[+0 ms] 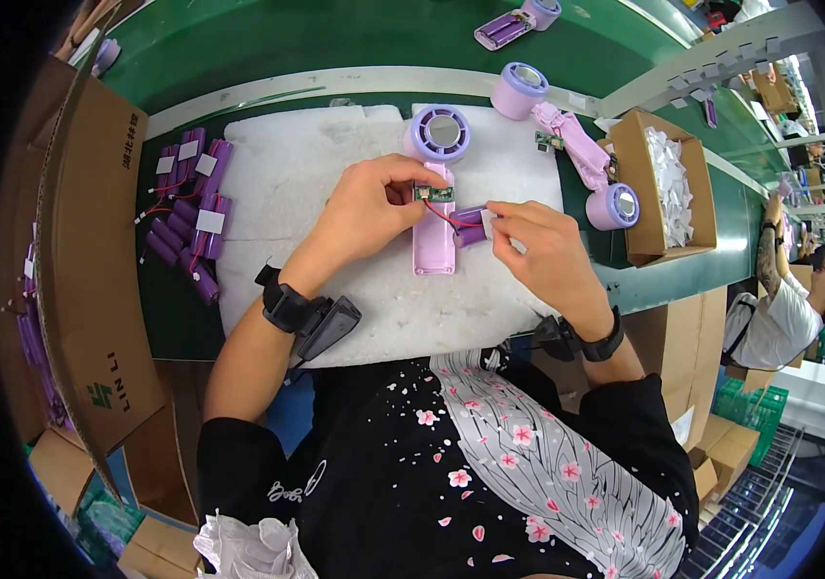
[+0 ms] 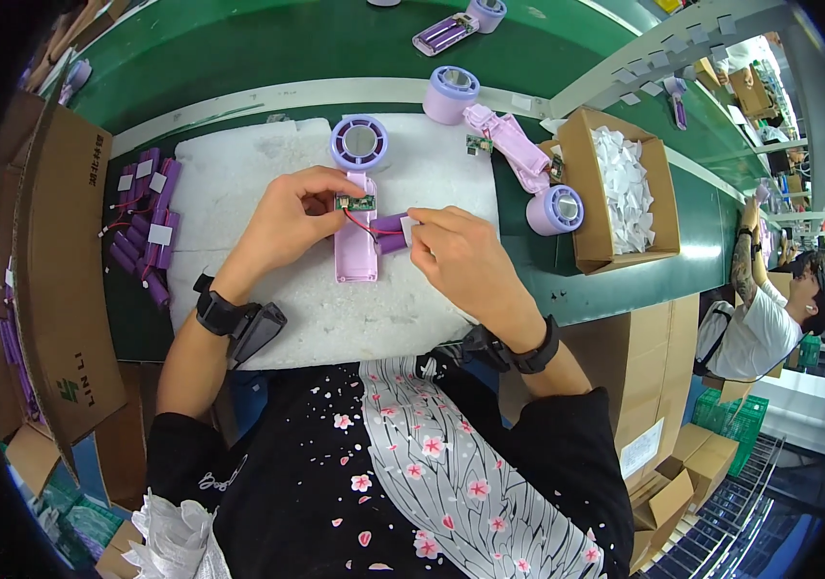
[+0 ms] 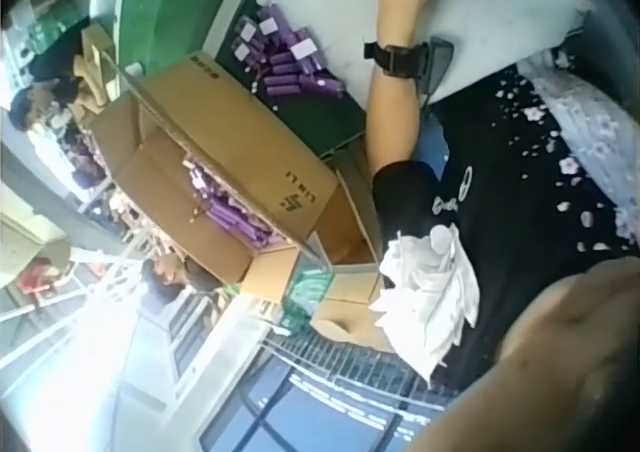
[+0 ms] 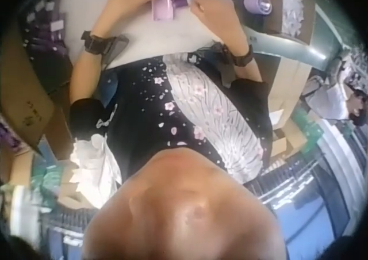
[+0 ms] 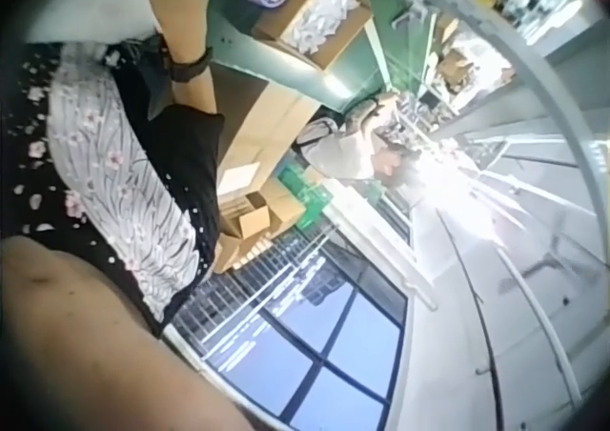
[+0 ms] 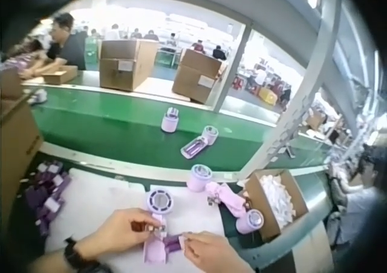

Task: The person picks up a battery pack and a fan housing, connects the wires to a circuit board, and fits them into the compartment. After testing the connection, they place the assembled fan onto the conveyor belt and reach for another battery pack.

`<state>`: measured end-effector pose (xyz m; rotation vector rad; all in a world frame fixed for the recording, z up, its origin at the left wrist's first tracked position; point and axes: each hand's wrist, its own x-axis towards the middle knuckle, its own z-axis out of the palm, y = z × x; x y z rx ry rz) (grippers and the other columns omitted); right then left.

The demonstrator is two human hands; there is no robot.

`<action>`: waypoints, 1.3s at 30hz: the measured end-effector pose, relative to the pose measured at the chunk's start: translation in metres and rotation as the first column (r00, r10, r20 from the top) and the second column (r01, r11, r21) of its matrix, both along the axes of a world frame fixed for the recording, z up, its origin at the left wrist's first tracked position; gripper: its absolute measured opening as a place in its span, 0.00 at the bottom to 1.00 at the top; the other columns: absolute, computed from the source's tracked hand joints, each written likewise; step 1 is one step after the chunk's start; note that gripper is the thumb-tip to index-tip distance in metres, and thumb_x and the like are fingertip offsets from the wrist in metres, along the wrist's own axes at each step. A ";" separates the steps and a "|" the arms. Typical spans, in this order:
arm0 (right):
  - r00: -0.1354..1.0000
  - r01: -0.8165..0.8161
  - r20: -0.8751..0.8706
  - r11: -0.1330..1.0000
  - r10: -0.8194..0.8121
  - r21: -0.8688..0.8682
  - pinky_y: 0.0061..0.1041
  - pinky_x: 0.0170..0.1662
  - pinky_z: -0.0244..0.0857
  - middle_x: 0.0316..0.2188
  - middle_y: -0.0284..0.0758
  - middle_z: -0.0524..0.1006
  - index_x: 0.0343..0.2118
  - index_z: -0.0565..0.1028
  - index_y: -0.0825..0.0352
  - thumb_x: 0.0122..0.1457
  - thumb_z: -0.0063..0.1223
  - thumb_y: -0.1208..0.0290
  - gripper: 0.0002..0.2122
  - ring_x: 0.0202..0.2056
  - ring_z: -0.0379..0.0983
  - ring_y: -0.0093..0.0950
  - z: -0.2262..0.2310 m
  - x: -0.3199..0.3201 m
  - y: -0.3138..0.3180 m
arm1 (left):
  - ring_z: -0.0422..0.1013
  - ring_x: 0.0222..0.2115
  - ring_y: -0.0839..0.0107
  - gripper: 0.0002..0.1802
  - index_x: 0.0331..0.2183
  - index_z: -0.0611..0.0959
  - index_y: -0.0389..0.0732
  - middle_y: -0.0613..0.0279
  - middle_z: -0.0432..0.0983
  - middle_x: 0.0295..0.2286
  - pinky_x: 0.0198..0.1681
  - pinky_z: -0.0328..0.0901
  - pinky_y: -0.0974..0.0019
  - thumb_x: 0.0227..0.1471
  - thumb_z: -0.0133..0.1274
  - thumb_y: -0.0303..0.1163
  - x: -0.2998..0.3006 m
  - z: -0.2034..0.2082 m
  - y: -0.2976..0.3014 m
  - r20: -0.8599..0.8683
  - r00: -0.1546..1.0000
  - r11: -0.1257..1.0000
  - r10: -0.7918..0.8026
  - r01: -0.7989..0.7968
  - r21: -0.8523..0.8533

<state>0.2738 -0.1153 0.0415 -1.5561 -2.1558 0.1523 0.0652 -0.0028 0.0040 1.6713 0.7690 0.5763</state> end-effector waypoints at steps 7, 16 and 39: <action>0.991 -0.012 -0.137 0.999 0.007 -0.037 0.27 0.34 0.71 0.38 0.39 0.80 0.29 0.79 0.72 0.46 0.63 0.78 0.07 0.32 0.76 0.34 0.000 0.013 -0.004 | 0.68 0.23 0.77 0.17 0.37 0.85 0.42 0.63 0.78 0.33 0.29 0.66 0.73 0.40 0.54 0.20 0.011 -0.003 0.002 0.036 0.999 0.999 0.004 -0.006 0.041; 0.991 -0.116 -0.065 0.991 0.121 0.072 0.27 0.36 0.70 0.40 0.40 0.79 0.28 0.78 0.71 0.46 0.62 0.78 0.06 0.34 0.76 0.33 0.005 0.036 0.004 | 0.67 0.27 0.82 0.16 0.38 0.83 0.37 0.66 0.75 0.37 0.31 0.64 0.77 0.42 0.53 0.17 0.027 0.015 0.009 -0.012 1.000 1.000 -0.008 0.009 0.027; 0.944 -0.019 -0.330 0.999 0.009 -0.026 0.27 0.34 0.69 0.40 0.40 0.75 0.26 0.72 0.71 0.49 0.57 0.81 0.04 0.28 0.72 0.33 -0.009 0.035 0.009 | 0.67 0.25 0.82 0.17 0.38 0.84 0.39 0.66 0.76 0.37 0.30 0.64 0.78 0.42 0.52 0.18 0.031 0.004 0.014 0.023 1.000 1.000 -0.001 0.002 -0.024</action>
